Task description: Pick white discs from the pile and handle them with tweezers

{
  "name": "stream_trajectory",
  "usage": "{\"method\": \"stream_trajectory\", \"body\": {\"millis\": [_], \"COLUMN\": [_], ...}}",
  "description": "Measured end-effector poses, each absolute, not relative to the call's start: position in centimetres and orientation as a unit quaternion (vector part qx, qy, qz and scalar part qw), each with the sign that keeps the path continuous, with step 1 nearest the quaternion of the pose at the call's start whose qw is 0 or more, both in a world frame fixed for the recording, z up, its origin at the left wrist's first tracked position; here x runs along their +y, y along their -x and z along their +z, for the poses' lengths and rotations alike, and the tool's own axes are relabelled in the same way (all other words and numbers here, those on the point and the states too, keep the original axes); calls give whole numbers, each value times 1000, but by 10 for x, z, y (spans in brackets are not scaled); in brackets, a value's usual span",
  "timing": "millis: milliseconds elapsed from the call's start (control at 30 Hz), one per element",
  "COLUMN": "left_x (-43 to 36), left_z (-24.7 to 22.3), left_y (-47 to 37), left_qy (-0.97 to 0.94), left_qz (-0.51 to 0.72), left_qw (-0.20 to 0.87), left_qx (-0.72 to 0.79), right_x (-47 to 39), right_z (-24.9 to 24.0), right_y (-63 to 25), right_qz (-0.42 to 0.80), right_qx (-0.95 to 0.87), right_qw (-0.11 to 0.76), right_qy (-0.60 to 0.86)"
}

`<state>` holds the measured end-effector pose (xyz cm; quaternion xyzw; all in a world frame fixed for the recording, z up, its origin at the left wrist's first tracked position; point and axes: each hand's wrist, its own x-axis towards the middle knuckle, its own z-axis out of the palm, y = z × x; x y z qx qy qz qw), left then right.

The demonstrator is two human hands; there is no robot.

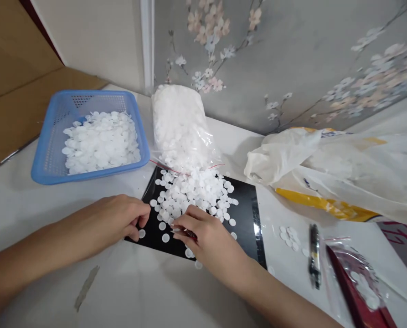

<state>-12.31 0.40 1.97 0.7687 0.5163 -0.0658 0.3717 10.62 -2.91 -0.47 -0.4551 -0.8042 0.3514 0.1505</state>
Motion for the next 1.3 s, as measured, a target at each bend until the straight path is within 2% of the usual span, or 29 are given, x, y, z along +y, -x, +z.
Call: {"method": "stream_trajectory", "body": {"millis": [333,500,633,733,833,967,1133,1300], "left_x": [5,-1,-10,-17,-22,-24,-19,-17], "left_z": [28,25,23,24,24,26,38,44], "left_y": [117,108,97,83,61,27,0,-10], "left_qy": [-780,-780,-779,-718,-610,-507,-453,-418], "left_qz": [-57,-44,45,117,147,179,214,216], "left_qw": [369,388,389,455,591,717,729,738], "left_qx": [502,489,489,514,507,443,466,483], "right_x": [-28,-33,-43,-54,-61,-63,-59,-60], "right_z": [-4,9,14,13,9,8,13,11], "right_y": [-103,-115,-130,-134,-132,-136,-157,-177], "right_qz": [374,467,572,661,702,701,669,458], "right_qx": [-766,-675,-547,-438,-353,-292,-357,-544], "right_qw": [164,194,241,287,358,449,452,406], "right_qy": [496,537,562,537,504,471,469,574]}}
